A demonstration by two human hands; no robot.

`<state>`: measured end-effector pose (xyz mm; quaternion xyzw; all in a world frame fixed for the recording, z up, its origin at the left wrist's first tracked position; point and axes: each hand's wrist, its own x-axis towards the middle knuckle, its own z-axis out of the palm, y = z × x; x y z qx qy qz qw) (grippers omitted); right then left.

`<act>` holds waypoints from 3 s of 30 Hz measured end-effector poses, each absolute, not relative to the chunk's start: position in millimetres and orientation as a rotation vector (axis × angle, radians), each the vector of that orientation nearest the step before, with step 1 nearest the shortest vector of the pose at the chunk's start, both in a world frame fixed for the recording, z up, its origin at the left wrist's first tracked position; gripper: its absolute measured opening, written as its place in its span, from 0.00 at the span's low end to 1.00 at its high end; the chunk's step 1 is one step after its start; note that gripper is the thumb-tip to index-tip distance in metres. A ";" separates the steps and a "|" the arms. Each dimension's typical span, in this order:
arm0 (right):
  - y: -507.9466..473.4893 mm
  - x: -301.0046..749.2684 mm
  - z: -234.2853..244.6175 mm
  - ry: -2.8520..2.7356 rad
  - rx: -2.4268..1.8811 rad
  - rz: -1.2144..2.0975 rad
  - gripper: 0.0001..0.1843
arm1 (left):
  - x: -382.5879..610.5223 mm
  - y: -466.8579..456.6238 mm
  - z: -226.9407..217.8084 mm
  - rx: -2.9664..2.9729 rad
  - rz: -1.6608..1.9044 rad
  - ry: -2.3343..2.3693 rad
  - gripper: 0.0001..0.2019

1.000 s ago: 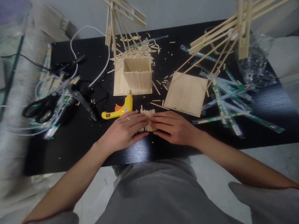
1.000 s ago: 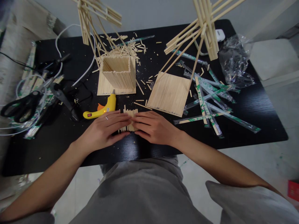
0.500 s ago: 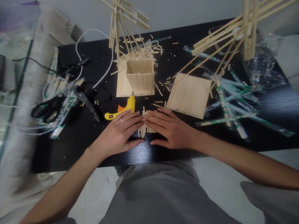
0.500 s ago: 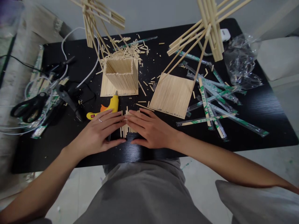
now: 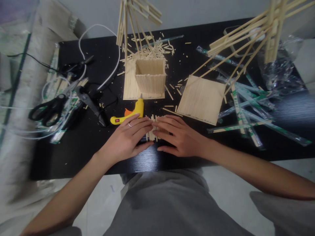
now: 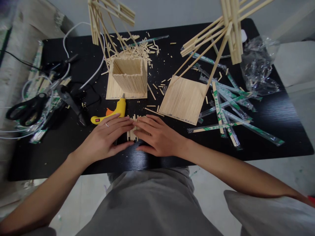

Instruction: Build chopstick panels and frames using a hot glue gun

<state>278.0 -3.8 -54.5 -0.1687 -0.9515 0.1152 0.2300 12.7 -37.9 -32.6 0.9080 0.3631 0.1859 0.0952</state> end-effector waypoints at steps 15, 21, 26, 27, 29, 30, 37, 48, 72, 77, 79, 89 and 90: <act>-4.7 271.7 -53.8 -2.523 -0.422 0.351 0.10 | 16.2 -30.2 -33.5 2.705 0.432 1.116 0.27; -4.8 271.5 -55.0 -2.509 -0.436 0.357 0.10 | 17.7 -25.9 -33.6 2.672 0.464 1.108 0.26; -4.5 271.6 -55.6 -2.499 -0.428 0.342 0.10 | 17.2 -24.9 -34.3 2.706 0.480 1.091 0.25; -4.6 271.5 -56.0 -2.493 -0.427 0.338 0.10 | 17.0 -25.3 -34.4 2.708 0.480 1.087 0.26; -4.9 271.2 -57.1 -2.477 -0.426 0.343 0.10 | 16.7 -26.1 -34.6 2.700 0.486 1.082 0.26; -5.0 271.2 -57.7 -2.469 -0.427 0.353 0.10 | 16.6 -26.6 -34.6 2.691 0.493 1.080 0.26; -4.6 274.3 -57.8 -2.425 -0.457 0.437 0.13 | 16.6 -29.9 -35.7 2.666 0.513 1.078 0.24; -3.6 280.3 -58.3 -2.436 -0.482 0.363 0.09 | 20.4 -30.8 -36.3 2.717 0.590 1.045 0.20; -2.8 279.5 -56.2 -2.441 -0.420 0.299 0.09 | 27.0 -31.9 -37.3 2.739 0.617 1.043 0.14; -3.2 279.4 -56.9 -2.445 -0.407 0.294 0.09 | 27.3 -32.9 -38.2 2.738 0.630 1.047 0.14; -3.4 279.4 -56.9 -2.424 -0.409 0.304 0.08 | 25.2 -33.4 -36.5 2.740 0.623 1.041 0.15; -2.7 280.2 -56.8 -2.318 -0.498 0.396 0.09 | 2.6 -34.2 -21.4 2.822 0.488 1.056 0.20; -2.7 280.2 -56.8 -2.318 -0.502 0.401 0.09 | 1.9 -34.0 -20.9 2.831 0.472 1.061 0.19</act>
